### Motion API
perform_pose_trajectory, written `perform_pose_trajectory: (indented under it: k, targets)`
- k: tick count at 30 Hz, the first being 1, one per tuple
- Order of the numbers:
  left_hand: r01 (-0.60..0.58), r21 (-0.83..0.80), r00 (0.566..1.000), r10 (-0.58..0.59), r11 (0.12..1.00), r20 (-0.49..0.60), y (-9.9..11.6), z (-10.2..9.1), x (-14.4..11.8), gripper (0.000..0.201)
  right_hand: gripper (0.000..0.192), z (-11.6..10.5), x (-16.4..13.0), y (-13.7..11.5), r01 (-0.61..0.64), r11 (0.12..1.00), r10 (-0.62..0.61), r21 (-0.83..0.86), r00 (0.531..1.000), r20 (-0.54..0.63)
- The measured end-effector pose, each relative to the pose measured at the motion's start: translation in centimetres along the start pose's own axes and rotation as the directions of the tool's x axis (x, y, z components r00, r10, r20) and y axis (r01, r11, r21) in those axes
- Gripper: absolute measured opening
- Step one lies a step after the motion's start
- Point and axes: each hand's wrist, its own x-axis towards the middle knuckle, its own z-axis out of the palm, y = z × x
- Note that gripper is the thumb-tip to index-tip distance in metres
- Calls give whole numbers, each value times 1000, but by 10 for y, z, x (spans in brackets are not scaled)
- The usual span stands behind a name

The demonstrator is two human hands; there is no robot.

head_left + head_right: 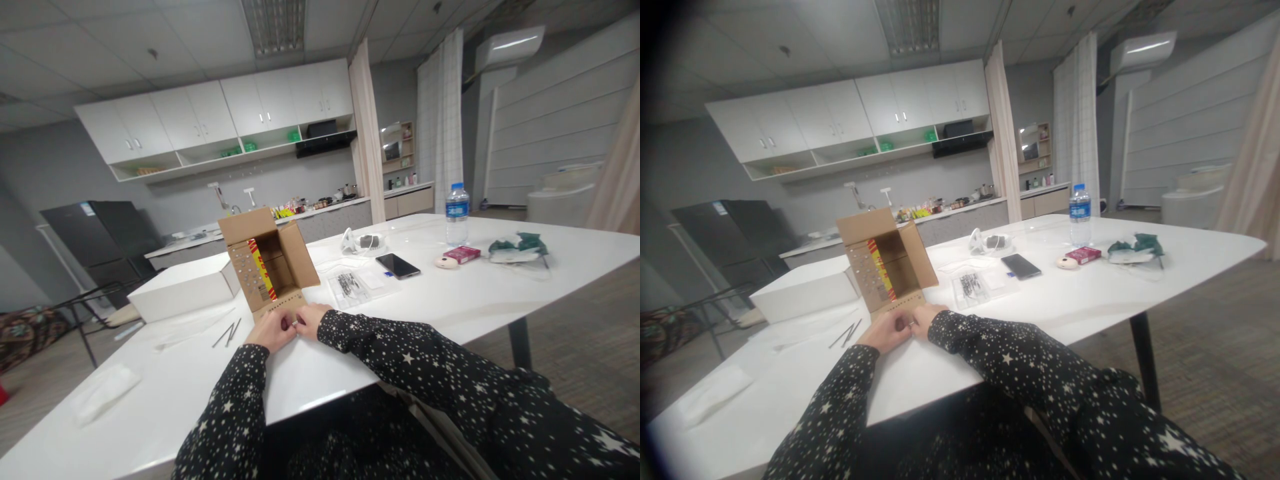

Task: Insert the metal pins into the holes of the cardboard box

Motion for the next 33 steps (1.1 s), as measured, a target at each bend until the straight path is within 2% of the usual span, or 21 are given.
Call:
perform_pose_trajectory:
  k: [10,17,23,28,33]
  targets:
    - [-19,2,1000,19,1000,-6,-3,2,0,16,27,-1,-2,0,-1,1000,1,19,1000,-2]
    - [14,9,1000,-14,1000,-8,-2,1,0,18,31,1,1,1,1,1000,-1,-4,1000,15]
    - [17,-39,999,-19,999,-39,-2,1,1,12,31,-2,-1,-1,-10,1000,10,2,1000,13]
    - [-7,-146,993,-10,989,-118,5,-5,-1,7,33,-6,-4,-1,-12,1000,12,22,1000,9]
    - [10,-279,968,-78,960,-237,11,-11,-3,8,30,-13,-9,-2,12,1000,-13,22,1000,24]
